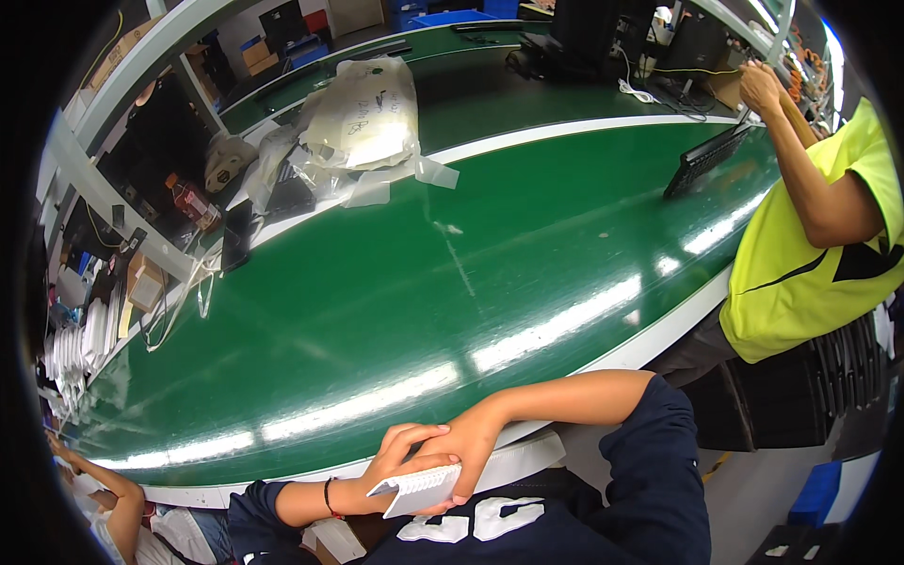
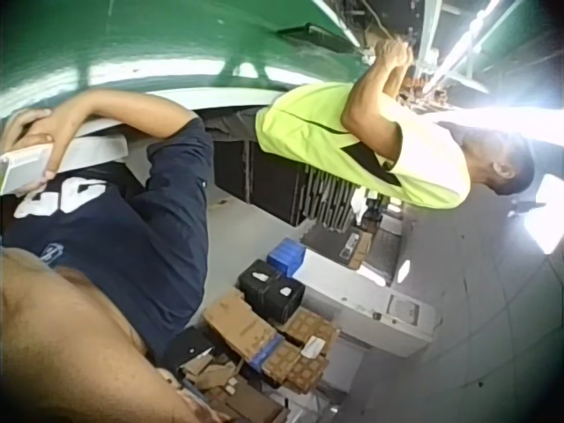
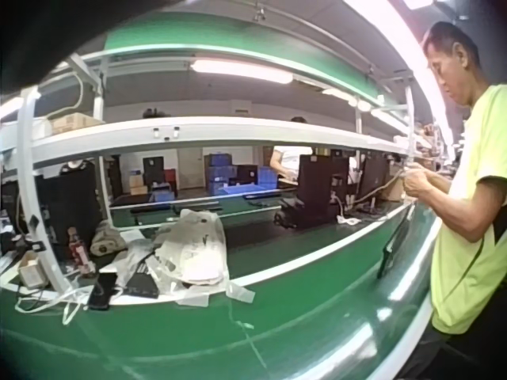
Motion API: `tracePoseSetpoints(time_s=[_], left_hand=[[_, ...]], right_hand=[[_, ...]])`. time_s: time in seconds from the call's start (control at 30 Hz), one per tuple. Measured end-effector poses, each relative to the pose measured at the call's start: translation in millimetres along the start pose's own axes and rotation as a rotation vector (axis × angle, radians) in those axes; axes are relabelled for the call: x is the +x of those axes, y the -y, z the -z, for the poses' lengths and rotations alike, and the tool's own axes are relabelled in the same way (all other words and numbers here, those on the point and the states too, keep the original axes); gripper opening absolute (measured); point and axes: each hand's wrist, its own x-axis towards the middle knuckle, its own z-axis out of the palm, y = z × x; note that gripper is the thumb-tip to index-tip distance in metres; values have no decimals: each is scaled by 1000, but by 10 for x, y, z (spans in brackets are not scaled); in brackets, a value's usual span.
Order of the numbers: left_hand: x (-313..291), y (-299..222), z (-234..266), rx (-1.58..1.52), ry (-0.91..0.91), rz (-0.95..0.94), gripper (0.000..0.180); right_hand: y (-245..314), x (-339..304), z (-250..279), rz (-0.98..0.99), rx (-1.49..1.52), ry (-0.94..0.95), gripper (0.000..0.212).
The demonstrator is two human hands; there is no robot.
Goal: The person holds a notebook and reaches across a conveyor belt to operate a smartphone by hand before resting both hands near the edge of the belt.
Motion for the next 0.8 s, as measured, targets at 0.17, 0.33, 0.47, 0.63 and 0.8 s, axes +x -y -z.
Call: tracePoseSetpoints(time_s=[0.17,0.33,0.47,0.63,0.8], left_hand=[[-11,22,-3,0,1,-5,47],[-33,55,-4,14,18,-20,52],[-22,36,-4,-2,9,-12,54],[-44,58,-9,6,16,-19,56],[-41,59,-9,4,24,-19,57]], right_hand=[[5,-1,6,-1,9,6,24],[-5,7,4,12,20,11,24],[-23,6,-2,24,26,2,25],[32,10,6,12,50,26,25],[34,2,10,8,40,33,25]])
